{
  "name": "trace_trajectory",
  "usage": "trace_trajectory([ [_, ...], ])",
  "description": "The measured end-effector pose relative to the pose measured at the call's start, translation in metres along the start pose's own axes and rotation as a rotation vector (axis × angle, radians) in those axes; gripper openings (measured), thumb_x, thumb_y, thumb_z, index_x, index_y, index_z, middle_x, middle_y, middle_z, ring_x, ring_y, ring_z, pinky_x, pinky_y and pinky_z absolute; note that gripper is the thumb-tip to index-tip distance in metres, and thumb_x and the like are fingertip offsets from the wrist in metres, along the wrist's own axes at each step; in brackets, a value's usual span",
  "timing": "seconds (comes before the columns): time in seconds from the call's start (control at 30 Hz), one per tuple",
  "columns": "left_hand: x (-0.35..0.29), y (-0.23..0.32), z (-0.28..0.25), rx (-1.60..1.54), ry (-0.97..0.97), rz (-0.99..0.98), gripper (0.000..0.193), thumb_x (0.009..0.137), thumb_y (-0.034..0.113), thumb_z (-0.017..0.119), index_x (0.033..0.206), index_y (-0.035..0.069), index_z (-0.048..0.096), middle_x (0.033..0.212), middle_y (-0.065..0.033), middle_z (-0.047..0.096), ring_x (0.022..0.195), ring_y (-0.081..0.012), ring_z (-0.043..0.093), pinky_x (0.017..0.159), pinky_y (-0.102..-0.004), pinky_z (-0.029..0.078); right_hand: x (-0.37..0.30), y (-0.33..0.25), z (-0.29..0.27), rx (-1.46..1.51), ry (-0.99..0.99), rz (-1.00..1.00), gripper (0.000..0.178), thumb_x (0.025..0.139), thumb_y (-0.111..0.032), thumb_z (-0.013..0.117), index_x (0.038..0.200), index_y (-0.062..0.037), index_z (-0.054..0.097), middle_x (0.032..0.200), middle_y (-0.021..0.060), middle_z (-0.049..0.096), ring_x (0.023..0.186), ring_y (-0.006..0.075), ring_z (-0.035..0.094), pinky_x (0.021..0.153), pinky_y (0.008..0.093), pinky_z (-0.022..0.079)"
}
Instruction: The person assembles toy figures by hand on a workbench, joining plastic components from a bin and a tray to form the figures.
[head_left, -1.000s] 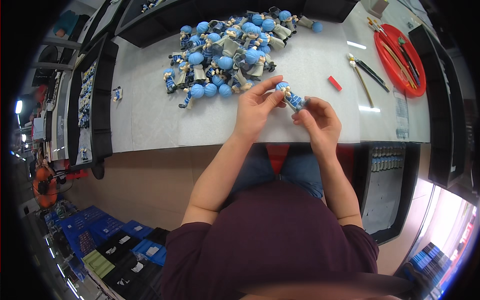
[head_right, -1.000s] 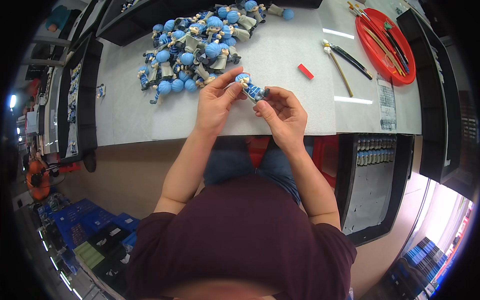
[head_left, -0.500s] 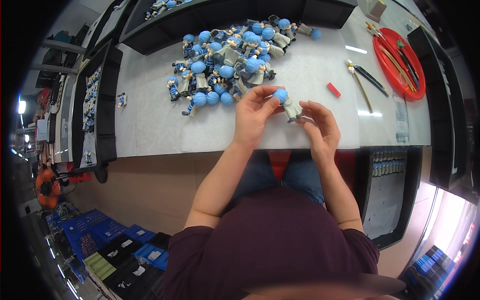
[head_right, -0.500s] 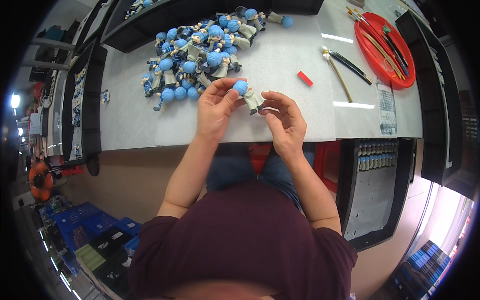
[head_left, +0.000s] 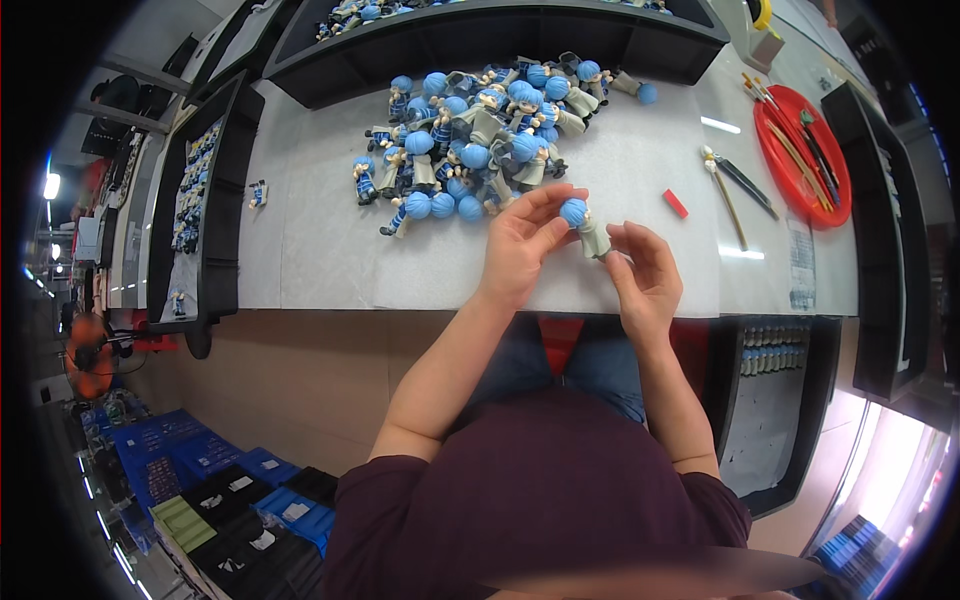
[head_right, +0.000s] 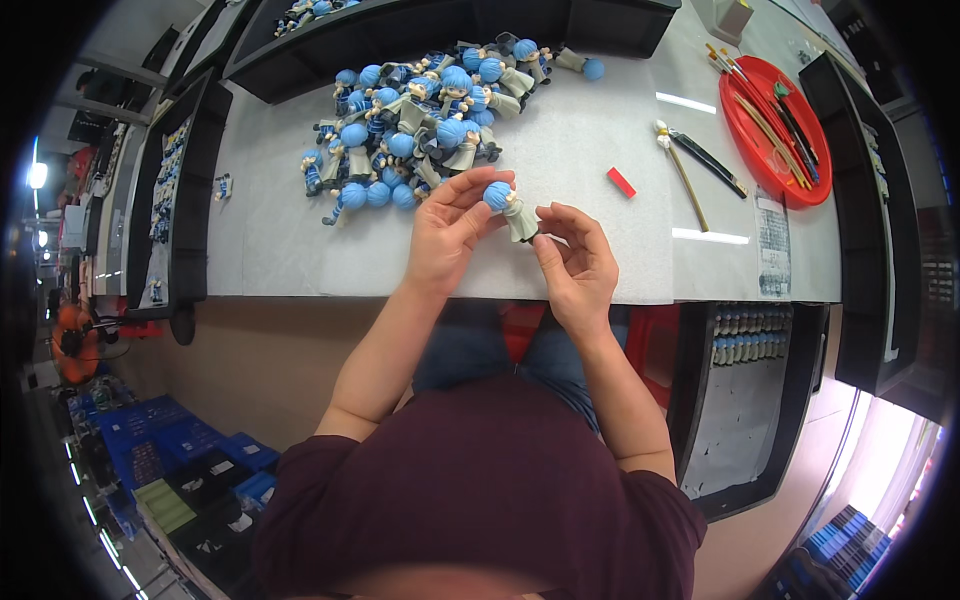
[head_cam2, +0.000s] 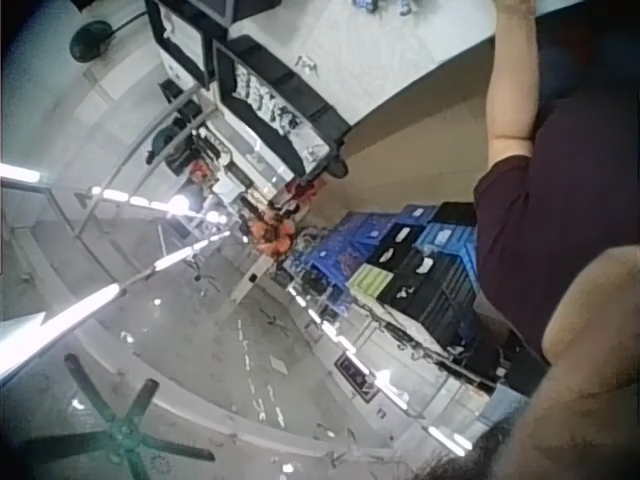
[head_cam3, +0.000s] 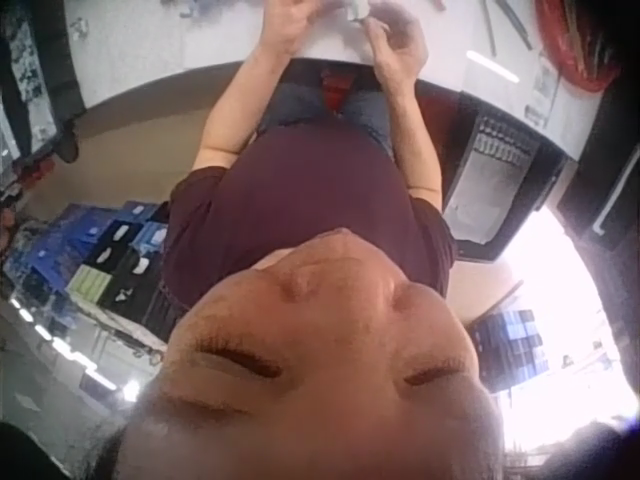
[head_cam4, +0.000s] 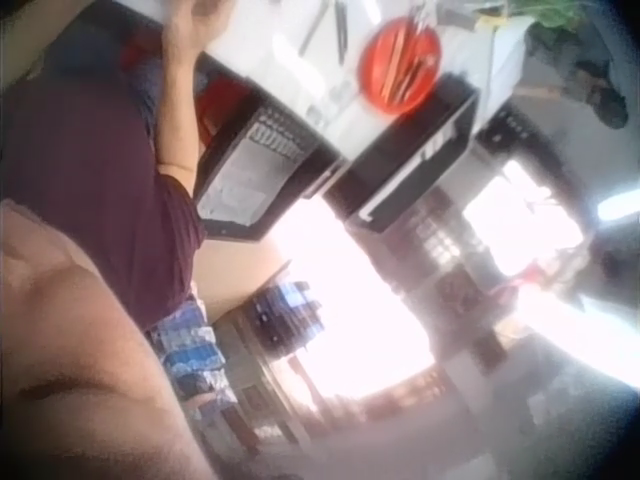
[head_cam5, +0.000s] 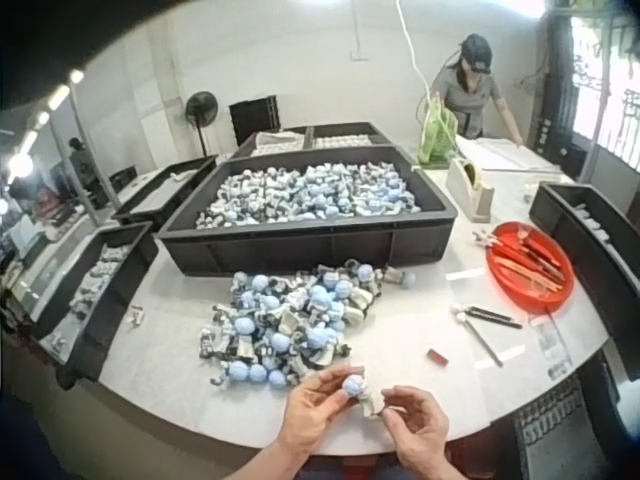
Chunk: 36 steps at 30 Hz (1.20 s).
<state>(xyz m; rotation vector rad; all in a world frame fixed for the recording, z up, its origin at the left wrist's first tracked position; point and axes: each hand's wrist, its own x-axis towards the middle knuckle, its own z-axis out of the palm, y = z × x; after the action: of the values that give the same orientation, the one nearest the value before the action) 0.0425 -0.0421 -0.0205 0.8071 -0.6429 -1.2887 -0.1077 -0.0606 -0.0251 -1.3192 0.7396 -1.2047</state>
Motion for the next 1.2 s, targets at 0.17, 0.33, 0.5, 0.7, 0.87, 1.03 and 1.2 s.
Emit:
trace_trajectory([
  [0.17,-0.002,0.005,0.001,0.015,-0.034,-0.001,0.030,0.082,-0.002,0.049,0.112,0.001,0.048,0.112,-0.0133,0.053,0.100,-0.0178,0.053,0.085,-0.0333,0.046,-0.001,-0.001,0.003,0.033,0.009,0.030,0.034,0.077,0.006,0.056,0.110,0.0031,0.045,0.104,0.0122,0.053,0.094,0.0157,0.053,0.078,0.0253,0.047],
  [0.33,0.000,-0.008,0.005,0.177,-0.132,0.053,0.031,0.079,-0.007,0.048,0.108,0.001,0.052,0.114,-0.0147,0.052,0.103,-0.0209,0.052,0.087,-0.0326,0.044,-0.001,0.001,-0.007,-0.069,0.027,0.037,0.026,0.074,-0.002,0.062,0.099,0.0030,0.056,0.092,0.0098,0.059,0.082,0.0135,0.058,0.073,0.0255,0.048],
  [0.5,-0.005,-0.010,-0.001,0.153,-0.188,0.077,0.037,0.081,0.000,0.050,0.117,0.000,0.044,0.123,-0.0185,0.043,0.111,-0.0263,0.045,0.089,-0.0376,0.042,-0.005,-0.010,-0.029,-0.083,0.039,-0.053,0.027,0.075,0.005,0.058,0.101,0.0027,0.055,0.093,0.0102,0.058,0.088,0.0149,0.057,0.079,0.0266,0.047],
  [0.7,-0.006,-0.012,0.002,0.314,-0.086,-0.035,0.026,0.083,-0.002,0.048,0.108,-0.003,0.051,0.112,-0.0158,0.052,0.095,-0.0185,0.054,0.083,-0.0279,0.045,-0.047,-0.042,-0.154,-0.002,0.771,-0.164,0.022,0.074,0.003,0.060,0.096,0.0003,0.059,0.086,0.0053,0.061,0.079,0.0093,0.058,0.070,0.0224,0.048],
  [0.87,-0.003,-0.012,-0.003,0.276,-0.065,-0.055,0.023,0.083,-0.002,0.047,0.106,-0.003,0.051,0.110,-0.0143,0.053,0.092,-0.0165,0.054,0.080,-0.0259,0.045,-0.148,-0.009,-0.319,-0.715,1.080,0.107,0.020,0.071,-0.005,0.063,0.091,-0.0002,0.060,0.083,0.0058,0.063,0.076,0.0105,0.059,0.069,0.0239,0.048],
  [1.03,-0.001,-0.019,0.007,0.283,-0.060,-0.044,0.023,0.084,-0.002,0.047,0.106,-0.003,0.051,0.108,-0.0140,0.054,0.090,-0.0158,0.054,0.079,-0.0250,0.046,-0.247,0.052,-0.397,-1.117,0.982,0.723,0.027,0.064,-0.012,0.067,0.089,-0.0046,0.062,0.079,0.0087,0.064,0.072,0.0169,0.061,0.068,0.0278,0.048],
  [1.2,0.000,-0.011,0.002,0.320,0.002,-0.002,0.023,0.084,-0.002,0.047,0.106,-0.002,0.052,0.107,-0.0136,0.054,0.090,-0.0156,0.054,0.079,-0.0245,0.046,-0.239,0.093,-0.406,-1.127,0.808,0.816,0.027,0.062,-0.014,0.066,0.087,-0.0055,0.063,0.080,0.0119,0.063,0.075,0.0241,0.061,0.069,0.0319,0.048],
])
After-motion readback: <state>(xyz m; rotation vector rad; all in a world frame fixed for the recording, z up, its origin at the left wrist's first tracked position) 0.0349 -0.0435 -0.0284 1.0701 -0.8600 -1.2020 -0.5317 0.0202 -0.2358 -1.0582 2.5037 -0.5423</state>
